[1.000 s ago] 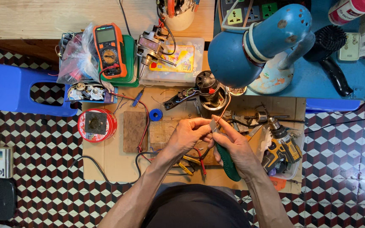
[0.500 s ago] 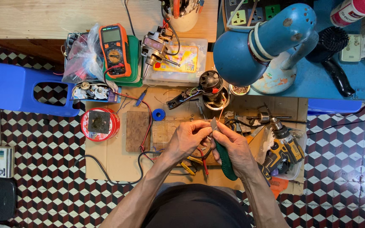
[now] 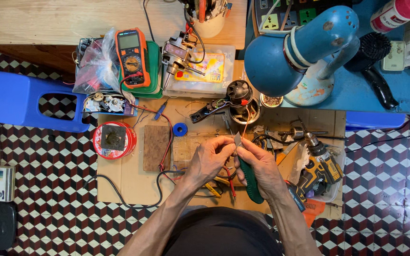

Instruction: The person strips insulation from two wires using a utility knife, then twists the exposed strands together. The person handles a multimeter and a power tool on the workbench but does not use them during the clip.

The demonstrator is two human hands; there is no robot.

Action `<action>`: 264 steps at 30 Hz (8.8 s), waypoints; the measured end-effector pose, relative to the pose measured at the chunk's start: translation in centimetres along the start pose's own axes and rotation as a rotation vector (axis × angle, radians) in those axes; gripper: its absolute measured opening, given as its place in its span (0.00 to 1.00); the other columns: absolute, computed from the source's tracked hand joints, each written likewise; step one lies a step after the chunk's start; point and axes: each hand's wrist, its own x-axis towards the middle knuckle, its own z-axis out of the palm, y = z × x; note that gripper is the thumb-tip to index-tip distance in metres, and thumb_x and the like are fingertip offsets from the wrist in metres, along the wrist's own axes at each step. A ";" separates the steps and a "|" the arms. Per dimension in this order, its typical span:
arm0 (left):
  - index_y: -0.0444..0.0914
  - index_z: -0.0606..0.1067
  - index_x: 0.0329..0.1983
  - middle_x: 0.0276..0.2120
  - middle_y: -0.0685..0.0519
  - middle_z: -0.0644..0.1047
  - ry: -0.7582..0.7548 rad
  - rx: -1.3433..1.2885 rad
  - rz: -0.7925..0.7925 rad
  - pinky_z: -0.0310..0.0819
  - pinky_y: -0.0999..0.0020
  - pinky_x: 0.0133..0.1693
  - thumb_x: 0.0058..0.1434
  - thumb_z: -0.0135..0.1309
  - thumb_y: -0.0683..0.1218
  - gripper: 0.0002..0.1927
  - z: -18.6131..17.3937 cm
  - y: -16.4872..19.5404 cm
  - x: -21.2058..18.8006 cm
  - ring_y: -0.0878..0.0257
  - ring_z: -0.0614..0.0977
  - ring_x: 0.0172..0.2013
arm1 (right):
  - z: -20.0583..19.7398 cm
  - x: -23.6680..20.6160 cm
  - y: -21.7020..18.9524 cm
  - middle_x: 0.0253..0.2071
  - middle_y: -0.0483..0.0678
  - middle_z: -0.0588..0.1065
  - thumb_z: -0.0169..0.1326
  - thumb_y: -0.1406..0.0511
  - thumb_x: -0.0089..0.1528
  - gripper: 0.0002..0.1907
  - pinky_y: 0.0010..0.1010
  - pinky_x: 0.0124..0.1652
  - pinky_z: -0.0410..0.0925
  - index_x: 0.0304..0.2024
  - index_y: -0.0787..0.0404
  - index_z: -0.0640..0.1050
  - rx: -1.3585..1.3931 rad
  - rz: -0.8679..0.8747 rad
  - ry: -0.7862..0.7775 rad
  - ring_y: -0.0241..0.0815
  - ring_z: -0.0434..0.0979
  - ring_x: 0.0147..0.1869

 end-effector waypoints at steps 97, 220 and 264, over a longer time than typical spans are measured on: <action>0.35 0.77 0.48 0.30 0.52 0.81 -0.131 0.060 0.014 0.76 0.66 0.34 0.68 0.46 0.49 0.16 -0.8 0.5 -2.0 0.65 0.82 0.31 | 0.6 -1.7 0.4 0.26 0.44 0.73 0.53 0.63 0.66 0.30 0.19 0.19 0.66 0.70 0.64 0.67 -0.094 0.018 -0.003 0.31 0.72 0.20; 0.35 0.77 0.45 0.23 0.60 0.70 -0.067 -0.410 -0.141 0.59 0.76 0.26 0.72 0.47 0.51 0.15 2.1 -4.5 -1.3 0.74 0.67 0.24 | 2.3 -1.6 -1.6 0.26 0.44 0.75 0.51 0.63 0.65 0.27 0.22 0.18 0.69 0.67 0.62 0.69 -0.333 0.110 0.154 0.32 0.74 0.20; 0.33 0.76 0.42 0.20 0.58 0.72 0.089 -0.254 0.015 0.62 0.75 0.23 0.73 0.46 0.49 0.14 2.9 -0.6 -3.0 0.74 0.70 0.22 | 2.1 -2.7 -0.7 0.27 0.42 0.72 0.49 0.63 0.67 0.21 0.20 0.18 0.65 0.62 0.61 0.74 -0.286 -0.025 0.115 0.29 0.71 0.20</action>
